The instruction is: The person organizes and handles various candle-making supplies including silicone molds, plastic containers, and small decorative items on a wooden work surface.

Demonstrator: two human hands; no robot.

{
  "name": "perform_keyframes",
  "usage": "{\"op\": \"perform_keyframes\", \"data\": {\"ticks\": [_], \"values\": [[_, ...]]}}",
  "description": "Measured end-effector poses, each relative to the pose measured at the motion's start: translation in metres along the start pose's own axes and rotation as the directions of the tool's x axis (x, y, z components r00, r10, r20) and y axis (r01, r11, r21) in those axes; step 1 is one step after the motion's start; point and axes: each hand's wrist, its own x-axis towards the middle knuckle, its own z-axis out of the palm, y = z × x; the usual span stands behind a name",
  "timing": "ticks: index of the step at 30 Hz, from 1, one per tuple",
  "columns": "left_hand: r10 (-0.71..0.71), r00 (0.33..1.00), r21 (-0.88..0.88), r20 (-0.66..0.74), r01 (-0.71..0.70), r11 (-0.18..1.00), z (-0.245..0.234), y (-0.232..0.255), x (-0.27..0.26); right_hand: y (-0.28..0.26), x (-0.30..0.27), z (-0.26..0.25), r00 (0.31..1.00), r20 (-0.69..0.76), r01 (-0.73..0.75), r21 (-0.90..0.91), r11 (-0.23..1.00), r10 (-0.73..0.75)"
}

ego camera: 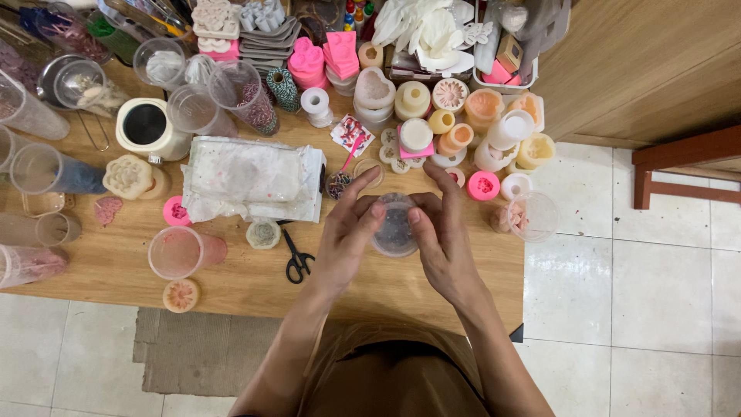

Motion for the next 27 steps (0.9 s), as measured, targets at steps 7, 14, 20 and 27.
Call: {"op": "perform_keyframes", "data": {"ticks": [7, 14, 20, 27], "values": [[0.102, 0.978, -0.113, -0.185, -0.124, 0.986, 0.015, -0.006, 0.001, 0.002, 0.001, -0.002, 0.996, 0.08, -0.039, 0.061, 0.997, 0.034], [0.111, 0.976, -0.094, -0.187, -0.13, 0.987, 0.019, -0.003, 0.001, 0.002, -0.003, 0.0, 0.995, 0.093, 0.003, 0.166, 0.986, -0.019], [0.067, 0.998, -0.062, -0.015, -0.067, 0.996, -0.007, -0.012, 0.009, 0.012, 0.001, -0.009, 0.991, 0.131, -0.038, 0.157, 0.987, 0.018], [0.018, 0.994, -0.105, 0.111, -0.006, 0.994, -0.012, -0.018, 0.007, 0.033, 0.0, -0.02, 0.996, 0.093, -0.028, 0.308, 0.951, -0.001]]}}
